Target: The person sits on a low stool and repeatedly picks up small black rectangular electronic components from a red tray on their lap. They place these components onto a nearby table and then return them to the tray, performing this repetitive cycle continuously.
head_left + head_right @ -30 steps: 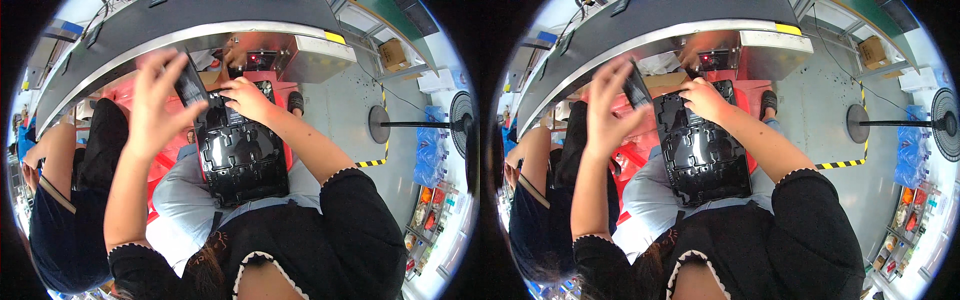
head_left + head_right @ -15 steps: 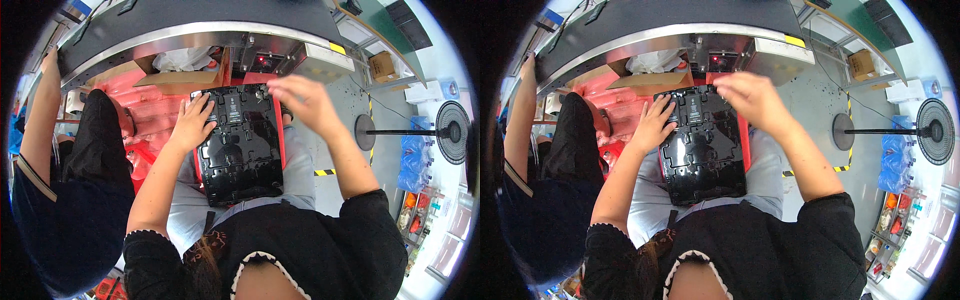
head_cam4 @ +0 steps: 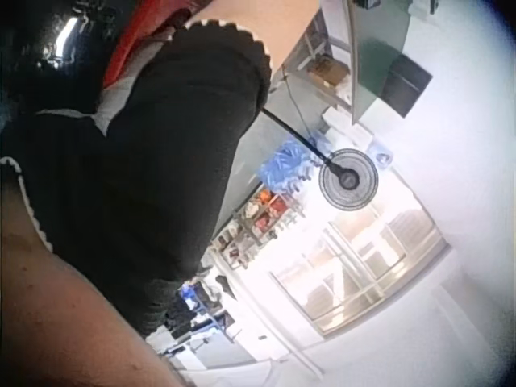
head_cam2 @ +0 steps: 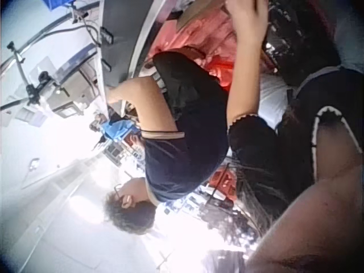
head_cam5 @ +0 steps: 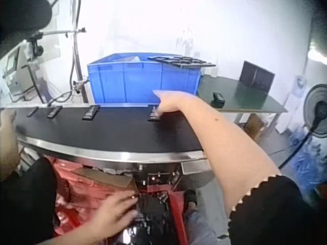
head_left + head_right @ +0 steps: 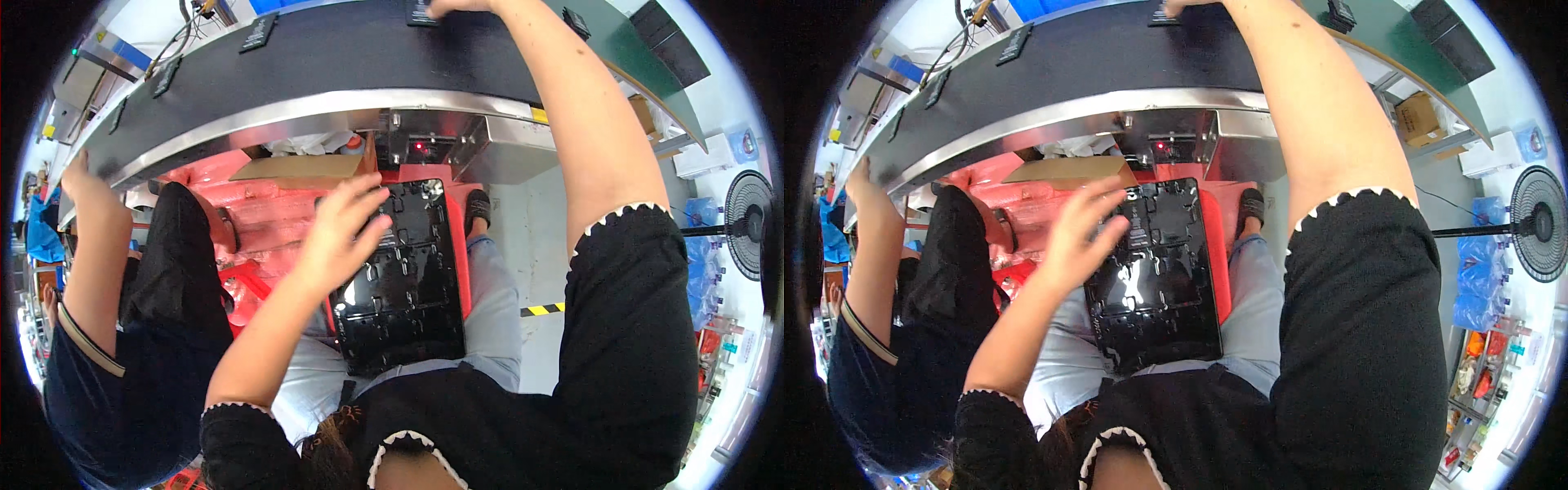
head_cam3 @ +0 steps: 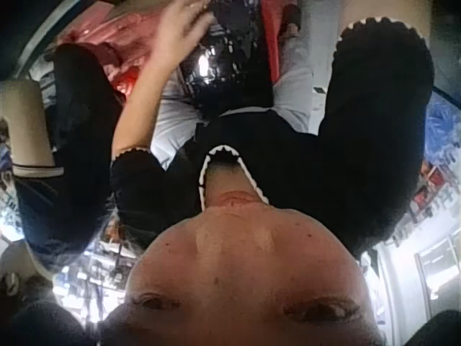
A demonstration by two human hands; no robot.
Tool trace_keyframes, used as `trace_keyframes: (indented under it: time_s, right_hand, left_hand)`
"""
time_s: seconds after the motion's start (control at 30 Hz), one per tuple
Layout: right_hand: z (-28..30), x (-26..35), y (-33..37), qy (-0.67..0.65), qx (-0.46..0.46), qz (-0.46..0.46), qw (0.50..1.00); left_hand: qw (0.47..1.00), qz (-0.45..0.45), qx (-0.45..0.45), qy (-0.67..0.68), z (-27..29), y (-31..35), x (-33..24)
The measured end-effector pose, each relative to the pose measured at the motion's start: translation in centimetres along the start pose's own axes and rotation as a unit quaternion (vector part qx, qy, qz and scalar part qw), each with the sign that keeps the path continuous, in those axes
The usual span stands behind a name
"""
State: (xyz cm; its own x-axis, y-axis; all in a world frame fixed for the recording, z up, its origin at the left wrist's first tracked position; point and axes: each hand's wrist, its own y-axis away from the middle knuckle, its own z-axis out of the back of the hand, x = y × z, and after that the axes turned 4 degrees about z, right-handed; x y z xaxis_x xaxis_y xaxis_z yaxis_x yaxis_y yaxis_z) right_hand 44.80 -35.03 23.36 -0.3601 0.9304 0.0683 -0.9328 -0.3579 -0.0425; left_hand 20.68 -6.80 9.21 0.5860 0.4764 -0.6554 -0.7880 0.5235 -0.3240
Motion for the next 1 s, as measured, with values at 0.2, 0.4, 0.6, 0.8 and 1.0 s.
trace_keyframes:
  time_s: [0.2,0.4,0.6,0.8,1.0]
  right_hand:
    - [2.3,-3.1,3.3,-0.061,-0.047,0.018,0.997]
    - [3.3,4.4,13.1,-0.291,-0.231,0.027,0.928]
    - [-4.3,9.5,23.3,-0.439,-0.022,0.136,0.888]
    - [-21.1,12.5,23.4,-0.365,-0.048,0.023,0.929]
    - [-22.2,15.6,24.9,-0.186,-0.247,0.015,0.951]
  left_hand:
    - [0.944,-0.101,-0.304,-0.078,12.9,-11.9,-0.3]
    - [0.962,0.047,-0.048,-0.265,15.0,-22.7,9.2]
    - [0.957,0.154,0.229,-0.089,12.1,-27.2,6.5]
    - [0.973,0.147,0.061,-0.167,10.1,-24.7,3.2]
    - [0.955,-0.155,-0.151,-0.205,7.8,-10.7,-1.0]
